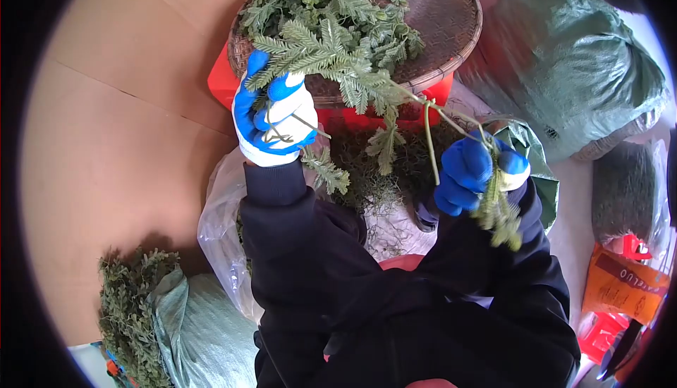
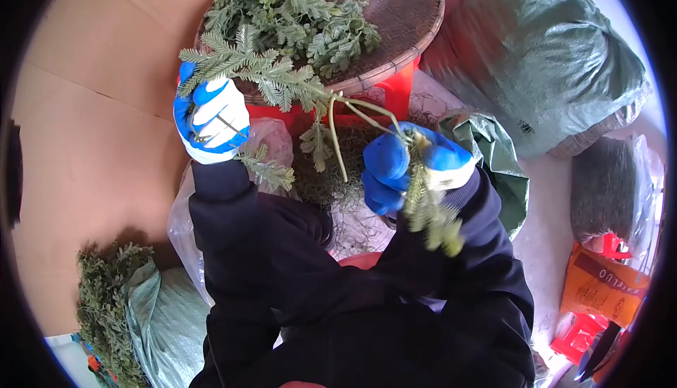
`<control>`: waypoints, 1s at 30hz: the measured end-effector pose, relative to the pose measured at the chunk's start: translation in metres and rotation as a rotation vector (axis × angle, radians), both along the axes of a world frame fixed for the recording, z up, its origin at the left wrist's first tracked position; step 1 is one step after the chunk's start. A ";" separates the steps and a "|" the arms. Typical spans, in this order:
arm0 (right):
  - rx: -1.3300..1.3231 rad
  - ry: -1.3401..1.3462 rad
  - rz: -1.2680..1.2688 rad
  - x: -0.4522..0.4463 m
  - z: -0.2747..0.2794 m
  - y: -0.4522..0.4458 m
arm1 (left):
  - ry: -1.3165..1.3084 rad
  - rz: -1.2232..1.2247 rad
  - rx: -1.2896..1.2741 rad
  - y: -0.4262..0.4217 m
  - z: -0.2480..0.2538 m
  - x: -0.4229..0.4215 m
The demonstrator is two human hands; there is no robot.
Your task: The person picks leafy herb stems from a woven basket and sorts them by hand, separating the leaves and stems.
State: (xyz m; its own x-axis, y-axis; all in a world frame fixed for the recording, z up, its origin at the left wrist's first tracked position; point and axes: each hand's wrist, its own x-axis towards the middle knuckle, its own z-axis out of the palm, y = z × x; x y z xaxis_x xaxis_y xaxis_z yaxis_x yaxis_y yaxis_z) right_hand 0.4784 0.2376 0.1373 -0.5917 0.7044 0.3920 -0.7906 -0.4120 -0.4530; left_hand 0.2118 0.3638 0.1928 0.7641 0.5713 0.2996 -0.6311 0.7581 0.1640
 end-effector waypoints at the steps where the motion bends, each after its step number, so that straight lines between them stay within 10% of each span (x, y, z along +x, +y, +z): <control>1: -0.010 -0.039 0.021 0.001 0.001 0.000 | -0.001 -0.049 0.064 0.003 -0.002 0.000; 10: -0.057 -0.763 -0.604 -0.009 0.005 0.017 | 0.021 -0.152 0.156 0.008 -0.008 0.008; 16: -0.434 -0.168 -0.306 -0.014 0.021 0.005 | 0.026 -0.170 0.147 0.000 -0.005 0.013; 26: 0.817 -0.550 -0.557 -0.003 -0.011 0.029 | -0.049 -0.045 0.080 -0.021 -0.022 0.000; 30: 0.788 -1.297 -0.628 -0.001 -0.001 0.026 | -0.145 -0.055 0.173 -0.008 -0.063 -0.009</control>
State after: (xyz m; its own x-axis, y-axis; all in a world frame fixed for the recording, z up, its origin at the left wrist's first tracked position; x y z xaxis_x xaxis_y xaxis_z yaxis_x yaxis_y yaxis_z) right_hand 0.4779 0.2632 0.1364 -0.5065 0.8255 0.2490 0.3173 0.4470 -0.8364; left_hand 0.2028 0.3562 0.1301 0.7345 0.4608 0.4981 -0.6161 0.7605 0.2051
